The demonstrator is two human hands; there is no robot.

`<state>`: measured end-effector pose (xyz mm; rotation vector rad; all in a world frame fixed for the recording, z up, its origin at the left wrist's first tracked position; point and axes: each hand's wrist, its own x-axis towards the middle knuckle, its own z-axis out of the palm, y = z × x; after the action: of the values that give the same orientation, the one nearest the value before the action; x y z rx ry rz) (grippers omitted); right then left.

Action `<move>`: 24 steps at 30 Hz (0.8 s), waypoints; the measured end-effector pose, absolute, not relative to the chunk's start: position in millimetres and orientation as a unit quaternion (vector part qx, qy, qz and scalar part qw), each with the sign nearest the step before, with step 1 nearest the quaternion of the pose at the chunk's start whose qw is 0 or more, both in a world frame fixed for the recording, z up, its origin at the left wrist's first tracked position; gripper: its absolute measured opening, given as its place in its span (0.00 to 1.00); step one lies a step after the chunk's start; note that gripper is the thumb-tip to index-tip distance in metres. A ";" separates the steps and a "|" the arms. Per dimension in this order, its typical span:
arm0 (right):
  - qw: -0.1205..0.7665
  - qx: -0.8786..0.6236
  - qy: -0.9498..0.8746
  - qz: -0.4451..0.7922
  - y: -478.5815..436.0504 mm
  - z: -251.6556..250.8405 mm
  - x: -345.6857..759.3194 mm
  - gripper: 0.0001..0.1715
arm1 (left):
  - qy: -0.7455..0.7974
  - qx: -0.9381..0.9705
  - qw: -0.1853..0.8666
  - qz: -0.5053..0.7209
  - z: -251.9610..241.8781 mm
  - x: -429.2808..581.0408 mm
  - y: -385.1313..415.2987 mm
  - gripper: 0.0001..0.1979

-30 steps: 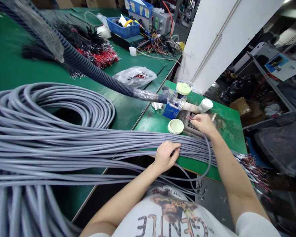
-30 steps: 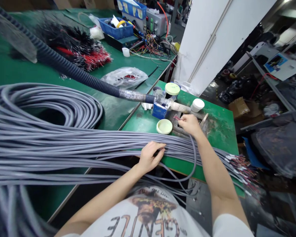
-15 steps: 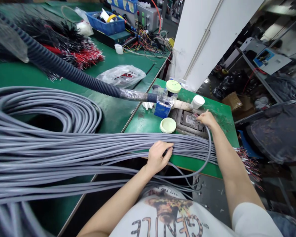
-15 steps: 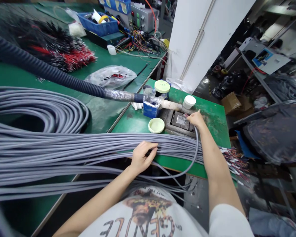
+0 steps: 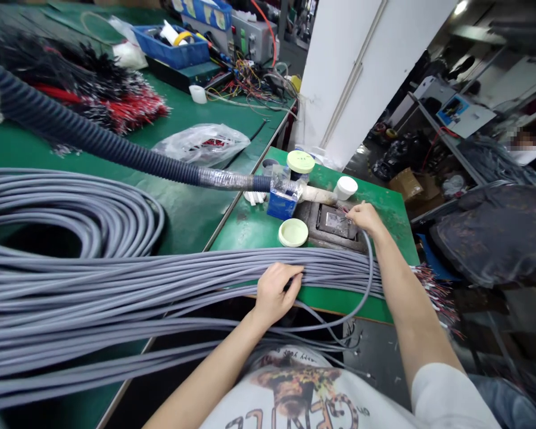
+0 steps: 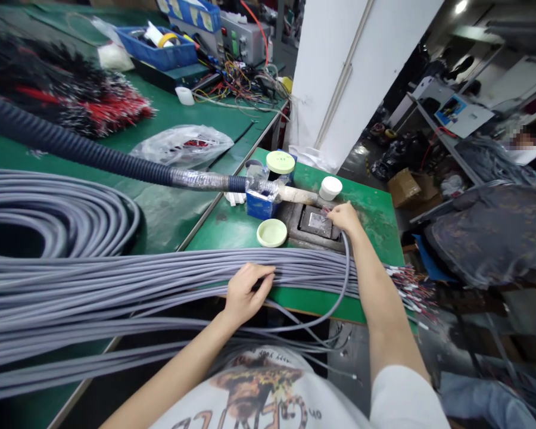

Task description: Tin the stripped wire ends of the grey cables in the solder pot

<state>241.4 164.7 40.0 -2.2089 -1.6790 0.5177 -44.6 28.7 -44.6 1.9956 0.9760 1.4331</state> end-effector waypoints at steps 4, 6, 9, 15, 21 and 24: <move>0.184 -0.730 -0.621 0.218 144.9 62.7 211.7 0.13 | 0.358 0.739 0.244 0.517 -45.5 -45.2 28.7 0.09; 0.190 -0.688 -0.651 0.258 138.8 66.8 190.2 0.13 | 0.361 0.741 0.243 0.512 -45.9 -45.5 28.5 0.09; 0.153 -0.642 -0.702 0.267 137.5 65.3 158.4 0.12 | 0.359 0.743 0.242 0.511 -46.0 -46.2 28.0 0.09; 0.076 -0.643 -0.730 0.219 147.6 55.3 124.5 0.09 | 0.355 0.747 0.239 0.509 -45.6 -46.3 27.3 0.09; 0.027 -0.637 -0.742 0.206 155.1 45.3 117.5 0.09 | 0.347 0.742 0.239 0.522 -46.3 -43.8 27.1 0.09; 0.007 -0.634 -0.748 0.195 160.0 39.8 116.9 0.10 | 0.351 0.738 0.238 0.525 -47.5 -43.4 28.3 0.09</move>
<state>116.9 160.0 39.8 -1.9822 -2.3404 0.6114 -43.4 28.3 -47.5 2.0220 0.9616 1.4382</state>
